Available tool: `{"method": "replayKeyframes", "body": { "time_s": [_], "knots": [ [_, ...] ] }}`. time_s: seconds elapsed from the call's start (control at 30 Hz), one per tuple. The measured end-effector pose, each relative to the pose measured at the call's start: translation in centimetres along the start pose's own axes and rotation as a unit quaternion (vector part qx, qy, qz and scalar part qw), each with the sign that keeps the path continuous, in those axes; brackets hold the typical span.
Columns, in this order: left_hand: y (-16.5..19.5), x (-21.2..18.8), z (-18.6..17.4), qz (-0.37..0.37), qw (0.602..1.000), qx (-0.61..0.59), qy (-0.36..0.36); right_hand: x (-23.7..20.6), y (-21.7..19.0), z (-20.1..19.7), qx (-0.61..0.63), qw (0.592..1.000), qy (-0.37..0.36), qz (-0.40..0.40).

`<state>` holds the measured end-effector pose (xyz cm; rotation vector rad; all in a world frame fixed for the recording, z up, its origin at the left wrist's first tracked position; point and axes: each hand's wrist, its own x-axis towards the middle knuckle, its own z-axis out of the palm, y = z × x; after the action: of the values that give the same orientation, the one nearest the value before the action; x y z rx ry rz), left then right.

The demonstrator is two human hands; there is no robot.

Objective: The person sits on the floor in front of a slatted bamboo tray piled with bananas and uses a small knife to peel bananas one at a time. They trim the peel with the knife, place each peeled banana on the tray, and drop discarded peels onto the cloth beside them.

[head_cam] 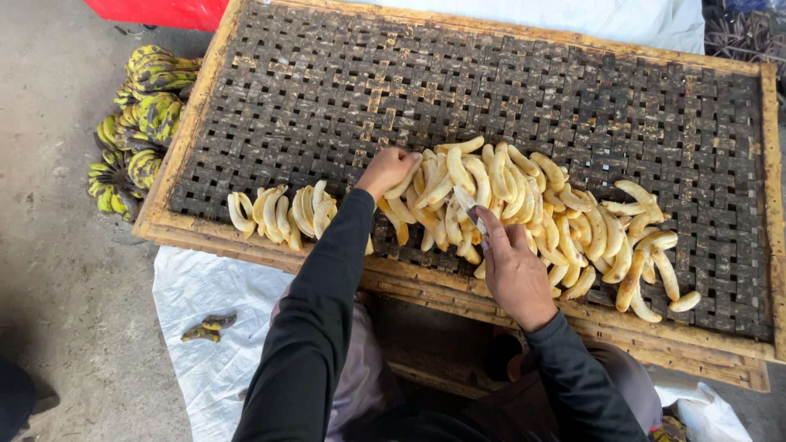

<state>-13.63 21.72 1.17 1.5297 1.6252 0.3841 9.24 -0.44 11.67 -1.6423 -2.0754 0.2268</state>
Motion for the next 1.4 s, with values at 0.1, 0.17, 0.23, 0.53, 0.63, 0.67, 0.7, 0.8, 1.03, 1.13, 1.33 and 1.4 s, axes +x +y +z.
{"method": "replayKeyframes", "body": {
  "time_s": [0.1,0.17,0.23,0.53,0.63,0.67,0.7,0.8,1.03,1.13,1.33,1.4],
  "knots": [
    [0.9,-0.1,0.2,0.025,1.000,0.017,-0.002,0.1,0.1,-0.1,0.003,1.000,-0.011,0.012],
    [0.9,-0.2,-0.3,0.007,0.999,0.031,-0.021,0.2,0.3,-0.2,0.002,0.999,-0.022,0.027],
    [0.7,-0.4,-0.9,0.013,0.999,0.030,-0.015,0.1,0.6,-0.2,-0.003,0.999,-0.026,0.037],
    [4.5,-6.6,-2.7,0.148,0.869,-0.448,-0.151,-0.2,1.9,0.6,0.422,0.898,-0.051,0.113],
    [6.8,-9.3,-1.0,0.177,0.771,-0.560,-0.245,-0.8,1.5,0.4,0.541,0.827,-0.079,0.129],
    [7.4,-9.8,-0.3,0.198,0.748,-0.579,-0.257,-1.0,1.2,0.4,0.566,0.811,-0.081,0.122],
    [7.8,-10.3,0.5,0.215,0.724,-0.597,-0.269,-1.2,0.8,0.4,0.578,0.803,-0.079,0.120],
    [9.1,-10.8,3.2,0.241,0.619,-0.693,-0.279,-1.4,-0.1,0.5,0.595,0.793,-0.074,0.106],
    [9.7,-11.0,4.4,0.162,0.613,-0.760,-0.143,-1.6,-1.6,0.6,0.534,0.844,-0.042,0.029],
    [10.1,-11.9,4.5,0.215,0.643,-0.732,-0.068,-1.5,-1.9,0.4,0.526,0.848,-0.056,0.028],
    [10.6,-13.7,5.3,0.257,0.653,-0.710,0.055,-1.5,-2.5,0.8,0.486,0.870,-0.087,0.018],
    [10.6,-13.8,5.3,0.264,0.642,-0.716,0.070,-1.6,-2.5,1.0,0.453,0.888,-0.076,0.010]
  ]
}}
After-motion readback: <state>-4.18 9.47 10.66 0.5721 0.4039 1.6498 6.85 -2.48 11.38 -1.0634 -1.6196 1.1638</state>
